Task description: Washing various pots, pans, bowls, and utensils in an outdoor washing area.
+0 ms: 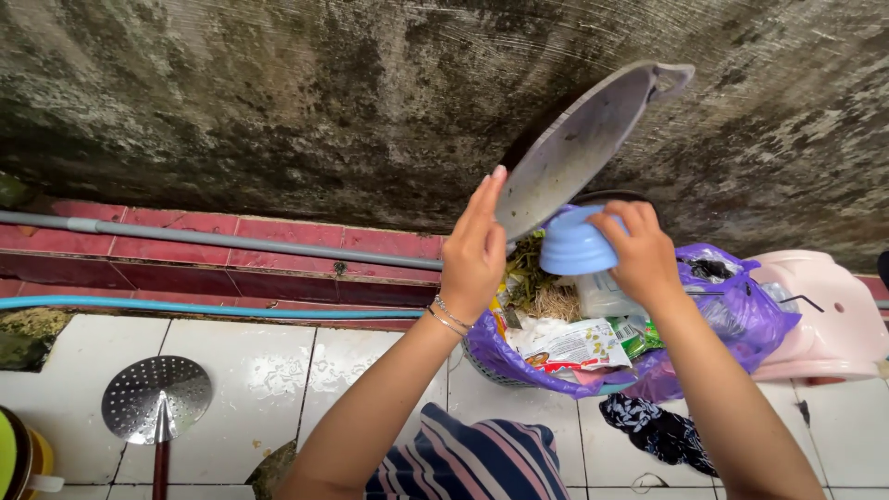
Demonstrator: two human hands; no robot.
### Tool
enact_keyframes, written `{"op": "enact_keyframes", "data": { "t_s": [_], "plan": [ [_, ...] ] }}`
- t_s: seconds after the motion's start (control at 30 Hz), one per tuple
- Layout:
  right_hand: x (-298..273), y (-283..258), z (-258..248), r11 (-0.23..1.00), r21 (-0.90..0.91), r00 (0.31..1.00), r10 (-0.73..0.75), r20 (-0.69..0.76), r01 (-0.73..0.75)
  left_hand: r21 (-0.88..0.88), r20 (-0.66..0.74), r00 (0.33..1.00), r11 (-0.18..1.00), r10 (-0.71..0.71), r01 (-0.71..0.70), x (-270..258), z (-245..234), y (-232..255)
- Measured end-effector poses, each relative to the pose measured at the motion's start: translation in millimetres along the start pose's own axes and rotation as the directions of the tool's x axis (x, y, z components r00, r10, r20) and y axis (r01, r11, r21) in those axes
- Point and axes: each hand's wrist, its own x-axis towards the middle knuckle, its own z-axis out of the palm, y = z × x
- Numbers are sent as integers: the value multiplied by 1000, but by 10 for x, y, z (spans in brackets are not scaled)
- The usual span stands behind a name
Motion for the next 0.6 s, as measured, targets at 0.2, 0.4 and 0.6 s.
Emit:
{"op": "enact_keyframes", "data": {
  "t_s": [0.2, 0.4, 0.6],
  "plan": [
    [-139, -11, -96, 987, -1, 981, 158, -108, -159, 23, -50, 987, 987, -155, 156, 74, -164, -42],
    [339, -358, -242, 996, 71, 905, 81, -418, -57, -308, -149, 962, 935, -230, 176, 67, -816, -518],
    [1077, -688, 418, 296, 919, 864, 496, 85, -260, -459, -228, 822, 802, -522, 382, -41, -2132, -798]
  ]
}}
